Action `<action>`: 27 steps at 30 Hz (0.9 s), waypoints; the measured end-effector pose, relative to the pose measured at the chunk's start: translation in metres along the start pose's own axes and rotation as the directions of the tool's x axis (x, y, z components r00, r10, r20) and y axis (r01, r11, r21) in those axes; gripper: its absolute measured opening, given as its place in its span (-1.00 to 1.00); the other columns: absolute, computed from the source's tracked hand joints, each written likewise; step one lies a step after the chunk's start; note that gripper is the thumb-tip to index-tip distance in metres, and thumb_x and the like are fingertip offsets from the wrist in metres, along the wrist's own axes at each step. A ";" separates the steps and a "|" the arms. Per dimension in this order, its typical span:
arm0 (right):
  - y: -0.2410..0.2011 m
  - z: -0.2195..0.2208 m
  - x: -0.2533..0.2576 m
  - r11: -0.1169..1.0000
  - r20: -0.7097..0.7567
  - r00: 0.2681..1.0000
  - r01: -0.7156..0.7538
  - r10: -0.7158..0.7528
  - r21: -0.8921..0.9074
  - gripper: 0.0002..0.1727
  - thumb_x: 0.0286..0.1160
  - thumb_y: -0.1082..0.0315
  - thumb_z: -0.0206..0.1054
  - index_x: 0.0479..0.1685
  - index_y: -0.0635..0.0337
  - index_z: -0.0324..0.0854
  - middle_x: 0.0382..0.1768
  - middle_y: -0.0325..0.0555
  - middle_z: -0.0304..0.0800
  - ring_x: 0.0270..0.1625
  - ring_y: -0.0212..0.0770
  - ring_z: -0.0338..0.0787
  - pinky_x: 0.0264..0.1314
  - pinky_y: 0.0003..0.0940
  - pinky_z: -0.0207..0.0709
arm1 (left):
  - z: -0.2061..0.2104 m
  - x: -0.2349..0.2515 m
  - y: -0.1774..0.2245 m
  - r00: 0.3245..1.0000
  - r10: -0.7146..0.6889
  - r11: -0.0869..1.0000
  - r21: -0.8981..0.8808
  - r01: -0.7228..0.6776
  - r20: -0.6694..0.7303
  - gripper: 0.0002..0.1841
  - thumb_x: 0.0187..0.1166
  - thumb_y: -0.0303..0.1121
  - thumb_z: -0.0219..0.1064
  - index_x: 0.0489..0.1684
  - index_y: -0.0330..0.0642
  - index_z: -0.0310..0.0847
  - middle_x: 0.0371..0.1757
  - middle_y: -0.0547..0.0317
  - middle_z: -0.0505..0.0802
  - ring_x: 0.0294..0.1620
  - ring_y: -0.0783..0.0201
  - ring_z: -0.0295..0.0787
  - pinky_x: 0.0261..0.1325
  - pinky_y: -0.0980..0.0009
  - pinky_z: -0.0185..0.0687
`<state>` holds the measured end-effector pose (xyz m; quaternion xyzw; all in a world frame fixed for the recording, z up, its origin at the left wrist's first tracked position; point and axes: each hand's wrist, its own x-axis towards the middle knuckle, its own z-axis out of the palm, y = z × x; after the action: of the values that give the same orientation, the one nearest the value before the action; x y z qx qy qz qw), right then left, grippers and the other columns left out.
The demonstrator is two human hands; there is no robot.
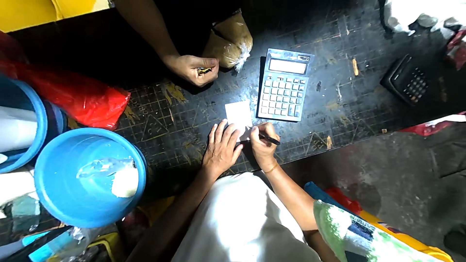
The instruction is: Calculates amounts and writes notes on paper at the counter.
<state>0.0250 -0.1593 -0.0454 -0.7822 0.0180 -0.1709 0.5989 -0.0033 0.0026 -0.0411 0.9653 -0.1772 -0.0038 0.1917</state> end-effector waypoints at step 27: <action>0.005 -0.038 -0.012 0.862 0.400 0.874 0.408 -0.274 -0.302 -0.74 0.71 0.24 0.22 0.03 0.10 0.82 0.09 -0.16 0.93 0.34 -0.16 0.79 0.52 -0.10 0.54 | -0.002 -0.003 -0.001 1.000 -0.024 0.999 -0.028 0.024 0.003 -0.48 0.74 0.09 0.09 0.30 -0.11 0.70 0.69 0.02 0.54 0.83 -0.17 0.16 0.82 -0.21 -0.06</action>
<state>0.0038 -0.1934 -0.0449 -0.8902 -0.1953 -0.1299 0.3905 -0.0062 0.0051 -0.0394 0.9645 -0.1658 -0.0099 0.2051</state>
